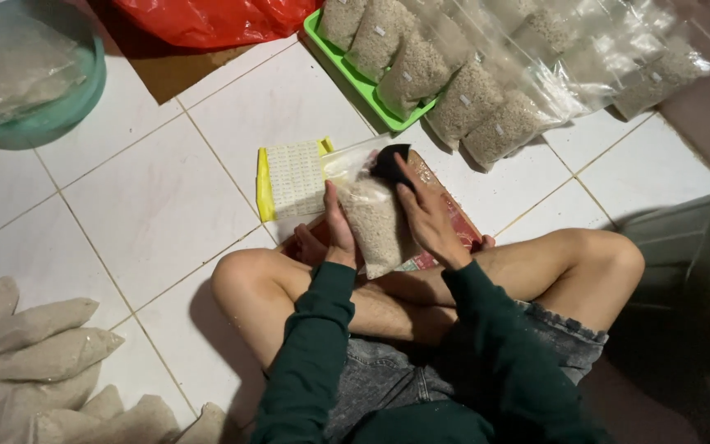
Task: The person sits on the floor and packs a granular substance into small clear plastic bags. They wipe the outside of each bag with a black cloth, apply a small label from a roll, and place the finished bag into a green tray. The process is repeated for multiple bags.
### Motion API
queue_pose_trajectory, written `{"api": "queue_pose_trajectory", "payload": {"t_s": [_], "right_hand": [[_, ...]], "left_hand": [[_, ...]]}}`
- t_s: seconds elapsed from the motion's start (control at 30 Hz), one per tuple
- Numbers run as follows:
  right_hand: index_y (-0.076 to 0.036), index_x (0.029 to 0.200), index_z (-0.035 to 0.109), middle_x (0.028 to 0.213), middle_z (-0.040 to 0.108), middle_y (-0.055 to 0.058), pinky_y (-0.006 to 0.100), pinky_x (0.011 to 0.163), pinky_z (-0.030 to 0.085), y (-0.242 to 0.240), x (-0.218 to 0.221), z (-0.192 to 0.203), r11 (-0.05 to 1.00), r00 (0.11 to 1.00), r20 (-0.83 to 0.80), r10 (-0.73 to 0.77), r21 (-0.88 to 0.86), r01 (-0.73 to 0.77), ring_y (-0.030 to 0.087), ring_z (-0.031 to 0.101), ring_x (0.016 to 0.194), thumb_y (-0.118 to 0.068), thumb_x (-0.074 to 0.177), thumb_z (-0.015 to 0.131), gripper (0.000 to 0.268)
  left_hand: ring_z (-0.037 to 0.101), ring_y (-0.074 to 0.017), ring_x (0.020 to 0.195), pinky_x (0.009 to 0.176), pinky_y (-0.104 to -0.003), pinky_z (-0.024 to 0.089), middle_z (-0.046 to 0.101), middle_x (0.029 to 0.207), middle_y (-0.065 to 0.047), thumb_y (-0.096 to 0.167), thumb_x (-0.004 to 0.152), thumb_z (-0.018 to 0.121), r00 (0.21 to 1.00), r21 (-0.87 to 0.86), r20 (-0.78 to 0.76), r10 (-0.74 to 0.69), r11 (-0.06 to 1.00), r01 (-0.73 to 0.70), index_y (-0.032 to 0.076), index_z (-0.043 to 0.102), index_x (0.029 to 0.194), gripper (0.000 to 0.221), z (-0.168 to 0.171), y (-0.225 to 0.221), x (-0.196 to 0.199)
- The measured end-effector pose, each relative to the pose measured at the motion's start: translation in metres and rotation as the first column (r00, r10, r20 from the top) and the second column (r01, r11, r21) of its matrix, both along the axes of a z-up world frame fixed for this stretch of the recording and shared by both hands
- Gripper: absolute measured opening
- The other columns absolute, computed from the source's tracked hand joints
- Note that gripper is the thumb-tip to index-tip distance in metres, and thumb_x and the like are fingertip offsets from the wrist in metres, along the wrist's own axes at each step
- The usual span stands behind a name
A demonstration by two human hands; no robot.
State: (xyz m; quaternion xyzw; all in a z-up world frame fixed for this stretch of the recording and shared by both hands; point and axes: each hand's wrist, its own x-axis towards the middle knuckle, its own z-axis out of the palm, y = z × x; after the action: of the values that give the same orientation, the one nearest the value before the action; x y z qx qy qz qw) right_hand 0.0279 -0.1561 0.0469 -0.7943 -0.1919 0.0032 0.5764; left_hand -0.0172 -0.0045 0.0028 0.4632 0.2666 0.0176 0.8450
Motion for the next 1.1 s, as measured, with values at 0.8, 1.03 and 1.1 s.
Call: {"api": "queue_pose_trajectory", "payload": {"t_s": [0.8,1.03,1.1], "right_hand": [[-0.018,0.127,0.068,0.115,0.053,0.009,0.04,0.104,0.042,-0.027,-0.032,0.003,0.975,0.948,0.278,-0.153,-0.112,0.19,0.028,0.056,0.115,0.007,0.085,0.056,0.05],[-0.02,0.122,0.072,0.114,0.063,0.008,0.041,0.099,0.047,-0.016,0.02,-0.039,0.965,0.809,0.587,-0.013,-0.204,0.163,0.029,0.059,0.107,-0.005,0.082,0.07,0.042],[-0.018,0.122,0.072,0.113,0.061,0.01,0.04,0.099,0.046,-0.043,0.032,-0.056,0.954,0.796,0.601,-0.068,-0.195,0.229,0.03,0.056,0.108,0.0,0.076,0.075,0.05]], "left_hand": [[0.057,-0.0261,0.124,0.11,-0.044,0.041,0.055,0.14,-0.014,0.071,0.089,0.052,0.962,-0.342,0.254,-0.1,0.921,0.186,0.016,0.054,0.14,0.074,-0.056,-0.006,0.031],[0.055,-0.0336,0.126,0.112,-0.053,0.038,0.055,0.138,-0.02,0.078,0.082,0.051,0.882,-0.537,0.442,-0.164,0.739,0.407,0.008,0.052,0.14,0.09,-0.024,-0.021,0.019],[0.053,-0.0333,0.127,0.112,-0.053,0.037,0.054,0.139,-0.02,0.076,0.081,0.054,0.887,-0.478,0.423,-0.186,0.786,0.393,0.009,0.05,0.142,0.09,-0.033,-0.02,0.015]]}}
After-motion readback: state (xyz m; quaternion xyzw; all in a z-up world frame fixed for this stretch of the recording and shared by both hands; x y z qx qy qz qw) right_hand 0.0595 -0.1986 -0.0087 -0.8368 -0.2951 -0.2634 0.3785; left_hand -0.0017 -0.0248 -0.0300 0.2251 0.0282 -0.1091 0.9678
